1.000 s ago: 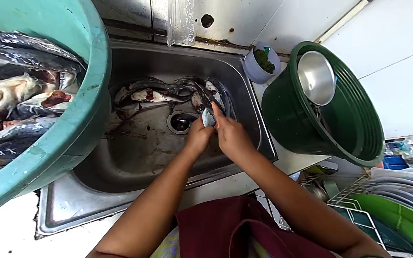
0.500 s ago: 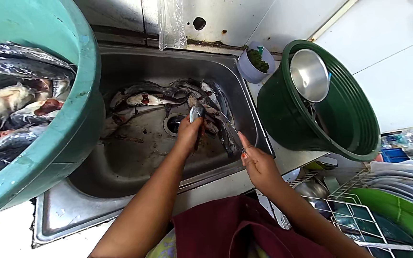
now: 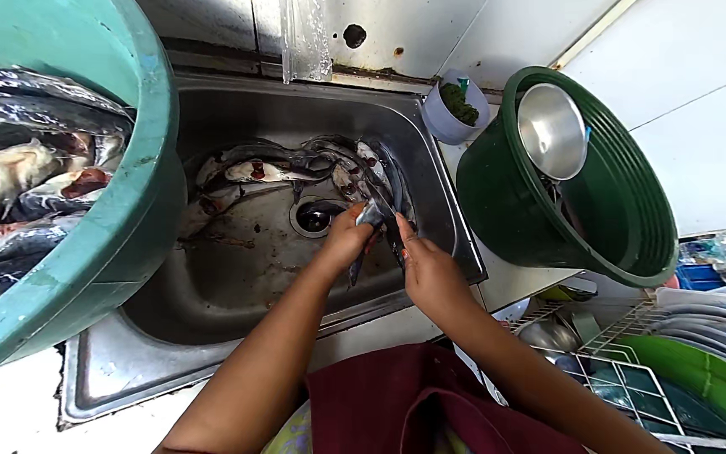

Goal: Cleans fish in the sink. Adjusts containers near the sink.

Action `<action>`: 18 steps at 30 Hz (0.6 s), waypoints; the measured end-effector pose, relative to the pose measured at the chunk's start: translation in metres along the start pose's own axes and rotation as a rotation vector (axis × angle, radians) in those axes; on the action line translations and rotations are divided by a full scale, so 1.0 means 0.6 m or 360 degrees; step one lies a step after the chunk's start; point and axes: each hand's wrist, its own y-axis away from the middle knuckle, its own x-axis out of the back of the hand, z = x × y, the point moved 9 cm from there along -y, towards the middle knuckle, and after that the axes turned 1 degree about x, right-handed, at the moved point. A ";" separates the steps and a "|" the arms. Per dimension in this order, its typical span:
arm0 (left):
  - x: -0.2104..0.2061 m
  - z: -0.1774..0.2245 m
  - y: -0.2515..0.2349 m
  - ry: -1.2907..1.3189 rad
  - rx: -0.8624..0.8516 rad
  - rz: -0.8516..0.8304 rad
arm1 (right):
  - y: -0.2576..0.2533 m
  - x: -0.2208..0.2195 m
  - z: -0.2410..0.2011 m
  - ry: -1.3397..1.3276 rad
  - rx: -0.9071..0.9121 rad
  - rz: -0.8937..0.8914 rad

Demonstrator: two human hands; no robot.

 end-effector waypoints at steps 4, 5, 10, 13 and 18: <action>-0.009 -0.013 0.001 0.0051 -0.0026 -0.0028 | -0.051 0.004 -0.032 0.0063 -0.0051 -0.0020; -0.004 -0.013 0.001 0.0074 -0.0026 0.0019 | -0.063 0.002 -0.039 0.0064 -0.0041 -0.0027; 0.021 -0.008 -0.007 0.0265 -0.0025 0.0206 | -0.054 -0.014 -0.039 0.0037 0.0055 -0.0014; 0.026 -0.016 -0.016 0.0411 0.0078 0.0254 | -0.008 -0.030 -0.017 0.0041 0.0057 -0.0108; 0.012 -0.010 -0.006 0.0137 0.0078 0.0179 | -0.015 -0.021 -0.017 0.0009 0.0023 -0.0063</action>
